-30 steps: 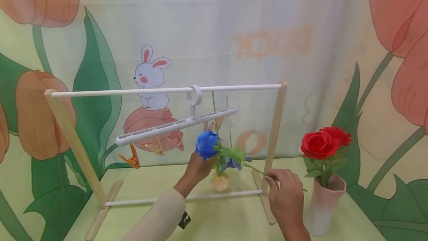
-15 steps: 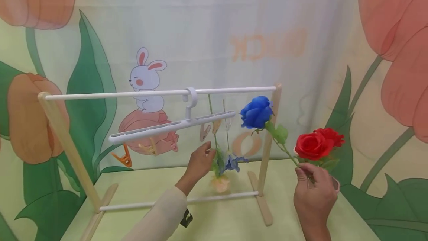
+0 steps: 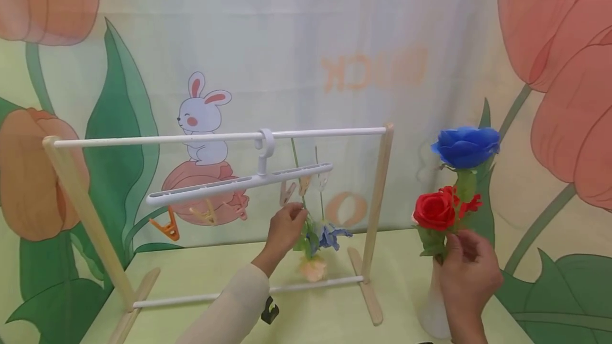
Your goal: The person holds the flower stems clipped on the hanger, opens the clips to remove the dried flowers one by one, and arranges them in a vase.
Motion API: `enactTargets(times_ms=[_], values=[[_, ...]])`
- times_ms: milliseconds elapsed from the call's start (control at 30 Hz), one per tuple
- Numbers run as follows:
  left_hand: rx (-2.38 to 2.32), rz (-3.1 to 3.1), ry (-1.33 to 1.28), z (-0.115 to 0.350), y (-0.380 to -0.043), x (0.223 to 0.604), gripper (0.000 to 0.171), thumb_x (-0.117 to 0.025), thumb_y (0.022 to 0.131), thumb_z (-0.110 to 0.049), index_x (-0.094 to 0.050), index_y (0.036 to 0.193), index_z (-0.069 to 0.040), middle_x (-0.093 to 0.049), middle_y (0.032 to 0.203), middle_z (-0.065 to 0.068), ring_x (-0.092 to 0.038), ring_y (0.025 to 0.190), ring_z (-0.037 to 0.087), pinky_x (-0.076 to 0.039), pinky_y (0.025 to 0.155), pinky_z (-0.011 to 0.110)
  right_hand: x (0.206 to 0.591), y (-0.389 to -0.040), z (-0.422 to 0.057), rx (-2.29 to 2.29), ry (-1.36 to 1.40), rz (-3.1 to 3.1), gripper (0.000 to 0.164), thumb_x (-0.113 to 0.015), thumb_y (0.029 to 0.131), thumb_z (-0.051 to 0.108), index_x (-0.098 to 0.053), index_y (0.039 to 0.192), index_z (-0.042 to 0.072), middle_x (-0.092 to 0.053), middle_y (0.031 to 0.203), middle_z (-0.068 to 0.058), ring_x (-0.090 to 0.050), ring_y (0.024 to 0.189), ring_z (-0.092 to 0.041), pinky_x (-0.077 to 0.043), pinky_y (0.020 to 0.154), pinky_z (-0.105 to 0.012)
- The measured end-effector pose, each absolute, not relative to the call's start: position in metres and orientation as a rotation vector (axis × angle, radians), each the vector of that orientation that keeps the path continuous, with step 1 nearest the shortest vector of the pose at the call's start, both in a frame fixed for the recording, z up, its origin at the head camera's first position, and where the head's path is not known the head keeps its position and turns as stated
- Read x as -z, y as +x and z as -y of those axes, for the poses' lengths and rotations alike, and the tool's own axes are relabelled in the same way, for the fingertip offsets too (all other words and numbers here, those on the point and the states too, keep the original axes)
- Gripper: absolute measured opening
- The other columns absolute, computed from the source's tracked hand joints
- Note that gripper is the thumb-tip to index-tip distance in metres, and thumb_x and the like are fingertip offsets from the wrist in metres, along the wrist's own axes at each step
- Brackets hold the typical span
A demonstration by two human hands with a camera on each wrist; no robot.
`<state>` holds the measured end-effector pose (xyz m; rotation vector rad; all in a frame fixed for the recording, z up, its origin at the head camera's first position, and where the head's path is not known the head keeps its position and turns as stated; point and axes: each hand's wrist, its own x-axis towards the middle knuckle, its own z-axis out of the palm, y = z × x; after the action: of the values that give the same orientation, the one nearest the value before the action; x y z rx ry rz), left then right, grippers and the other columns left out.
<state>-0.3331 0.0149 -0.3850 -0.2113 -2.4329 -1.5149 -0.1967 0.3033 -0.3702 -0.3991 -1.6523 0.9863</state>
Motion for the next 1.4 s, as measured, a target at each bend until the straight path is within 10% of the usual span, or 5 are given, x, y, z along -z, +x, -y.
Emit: enactTargets(times_ms=[567, 800, 1033, 1400], values=[[1.551, 2.434, -0.187, -0.025, -0.335, 0.389, 0.029, -0.065, 0.098, -0.025, -0.071, 0.120, -0.008, -0.077, 0.105, 0.006, -0.071, 0.099, 0.022, -0.057, 0.088, 0.039, 0.394, -0.203, -0.325, -1.007, -0.585, 1.853, 0.020, -0.068, 0.095, 0.015, -0.069, 0.110, 0.001, -0.041, 0.074, 0.043, -0.041, 0.067, 0.020, -0.034, 0.064, -0.007], [1.557, 2.436, -0.192, -0.026, -0.333, 0.386, 0.026, -0.069, 0.095, -0.023, -0.072, 0.115, -0.007, -0.077, 0.105, 0.007, -0.071, 0.100, 0.024, -0.057, 0.088, 0.039, 0.393, -0.202, -0.326, -1.007, -0.683, 1.899, 0.032, -0.061, 0.095, 0.021, -0.063, 0.119, 0.000, -0.059, 0.098, 0.001, -0.035, 0.071, 0.020, -0.033, 0.073, -0.018], [1.612, 2.438, -0.204, -0.024, -0.330, 0.387, 0.017, -0.072, 0.094, -0.023, -0.075, 0.105, -0.011, -0.076, 0.094, 0.004, -0.070, 0.080, 0.015, -0.055, 0.073, 0.029, 0.385, -0.198, -0.316, -1.031, -0.663, 1.727, 0.031, -0.060, 0.092, 0.014, -0.063, 0.120, 0.002, -0.036, 0.095, 0.031, -0.041, 0.085, 0.017, -0.036, 0.070, -0.003], [1.991, 2.359, -0.355, -0.018, -0.327, 0.393, 0.018, -0.066, 0.099, -0.019, -0.072, 0.108, -0.005, -0.071, 0.099, 0.014, -0.073, 0.077, 0.020, -0.063, 0.075, 0.037, 0.379, -0.197, -0.269, -0.971, -0.426, 1.677, 0.019, -0.062, 0.091, 0.003, -0.068, 0.107, -0.004, -0.042, 0.090, 0.030, -0.043, 0.082, 0.014, -0.037, 0.076, -0.011]])
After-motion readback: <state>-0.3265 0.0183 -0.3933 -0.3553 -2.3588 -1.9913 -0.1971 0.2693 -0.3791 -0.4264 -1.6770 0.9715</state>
